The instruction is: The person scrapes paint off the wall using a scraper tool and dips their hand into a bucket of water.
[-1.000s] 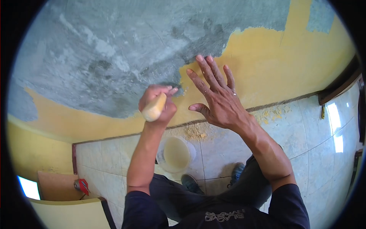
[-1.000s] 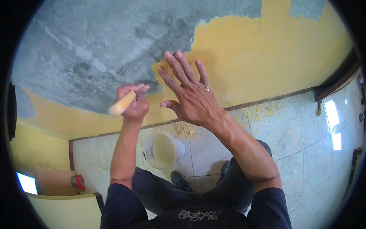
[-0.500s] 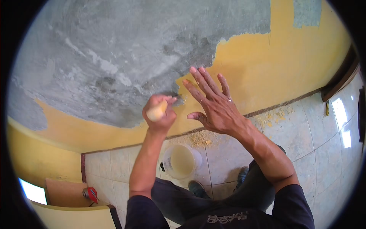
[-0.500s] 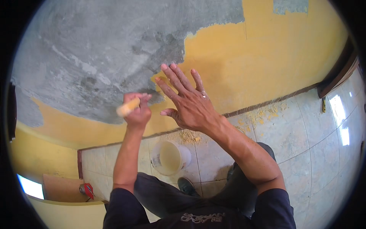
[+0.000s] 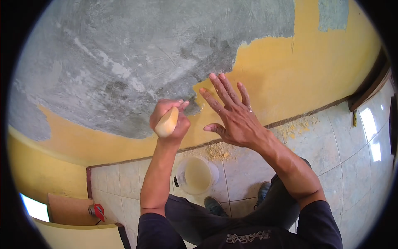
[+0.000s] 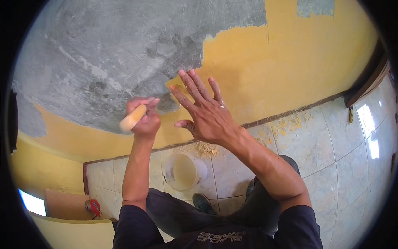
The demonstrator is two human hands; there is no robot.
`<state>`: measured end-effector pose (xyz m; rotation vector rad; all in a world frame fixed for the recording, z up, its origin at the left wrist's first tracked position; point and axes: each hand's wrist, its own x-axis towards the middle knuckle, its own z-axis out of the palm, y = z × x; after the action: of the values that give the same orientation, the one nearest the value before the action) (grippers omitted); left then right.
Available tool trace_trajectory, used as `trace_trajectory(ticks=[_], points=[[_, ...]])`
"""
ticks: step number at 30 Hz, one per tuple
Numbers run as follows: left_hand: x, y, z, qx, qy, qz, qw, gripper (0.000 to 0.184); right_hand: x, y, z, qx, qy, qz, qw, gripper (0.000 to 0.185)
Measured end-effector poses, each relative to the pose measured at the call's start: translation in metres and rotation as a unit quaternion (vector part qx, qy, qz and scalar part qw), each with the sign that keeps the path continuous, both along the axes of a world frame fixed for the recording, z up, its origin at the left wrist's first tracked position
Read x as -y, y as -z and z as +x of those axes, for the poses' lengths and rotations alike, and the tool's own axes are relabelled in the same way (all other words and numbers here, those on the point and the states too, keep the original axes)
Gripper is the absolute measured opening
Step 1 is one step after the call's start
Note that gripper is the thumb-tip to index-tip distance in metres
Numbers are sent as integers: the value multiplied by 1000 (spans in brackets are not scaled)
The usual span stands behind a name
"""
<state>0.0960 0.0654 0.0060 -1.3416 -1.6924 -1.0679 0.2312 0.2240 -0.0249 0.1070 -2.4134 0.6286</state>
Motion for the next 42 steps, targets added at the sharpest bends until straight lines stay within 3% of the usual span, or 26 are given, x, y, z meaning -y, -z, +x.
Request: trace_trajectory(ticks=[2, 3, 6, 7, 8, 10, 12, 14, 15, 18, 20, 22, 23, 24, 25, 26, 27, 28, 29, 30, 32, 35, 39, 41, 42], points=[[-1, 1, -2, 87, 40, 114, 989, 23, -1, -2, 1, 8, 20, 27, 999, 78], [4, 2, 2, 53, -34, -9, 998, 23, 1, -1, 2, 9, 21, 27, 999, 78], [7, 8, -2, 10, 14, 0, 1000, 23, 0, -2, 0, 7, 10, 4, 1000, 79], [5, 11, -8, 49, 44, 113, 991, 22, -2, -2, -2, 10, 15, 13, 1000, 79], [8, 16, -7, 56, 42, 111, 991, 22, -1, -1, -1, 18, 16, 21, 1000, 79], [10, 14, -2, 67, -64, -54, 994, 12, 1, 2, 2, 17, 9, 13, 1000, 80], [9, 20, -9, 16, -37, -42, 998, 13, -3, 0, -2, 10, 6, 4, 1000, 80], [6, 7, -8, -66, -81, -23, 994, 20, -2, 0, 0, 25, 16, 25, 999, 81], [2, 14, -5, 22, -86, -25, 996, 20, 1, 0, 2, 24, 13, 27, 999, 81], [10, 38, -6, 66, -24, -23, 997, 20, 4, -3, 3, -19, 9, 11, 1000, 77], [14, 24, 10, -1, -56, -19, 998, 20, 0, -6, 4, -61, 5, -71, 996, 70], [16, 19, 19, 108, -40, 10, 993, 22, -2, -16, 9, -110, 37, -28, 993, 62], [14, 16, 20, 142, -13, 81, 986, 23, -1, -21, 14, 18, -46, -252, 967, 60], [14, 11, 22, 143, -12, 93, 985, 23, 0, -26, 18, 147, -123, -458, 868, 59], [17, 7, 24, 105, -15, 56, 993, 20, 1, -31, 21, 182, -185, -507, 822, 62], [21, 4, 26, 69, -19, 16, 997, 18, 7, -36, 24, 187, -184, -500, 825, 62], [24, 2, 28, 73, -20, 23, 997, 18, 14, -40, 28, 211, -265, -623, 705, 66], [25, -1, 29, -19, -25, -14, 999, 17, 21, -42, 31, 224, -335, -724, 559, 71], [25, -4, 28, -113, -31, -50, 992, 16, 27, -41, 31, 206, -320, -747, 545, 75], [25, -4, 29, -204, -37, -86, 974, 16, 30, -40, 32, 208, -315, -745, 550, 75], [22, 3, 31, -192, -31, -75, 978, 12, 32, -39, 32, 240, -313, -686, 612, 69], [23, 19, 29, -153, 34, -85, 984, 22, 43, -32, 31, 237, -306, -663, 641, 59], [23, 20, 35, -156, 25, -93, 983, 27, 59, -40, 33, 215, -269, -735, 584, 47], [20, 21, 37, -140, 25, -88, 986, 27, 72, -53, 36, 179, -195, -705, 658, 54], [19, 19, 38, -126, 28, -86, 988, 28, 69, -48, 34, 179, -198, -702, 660, 54]])
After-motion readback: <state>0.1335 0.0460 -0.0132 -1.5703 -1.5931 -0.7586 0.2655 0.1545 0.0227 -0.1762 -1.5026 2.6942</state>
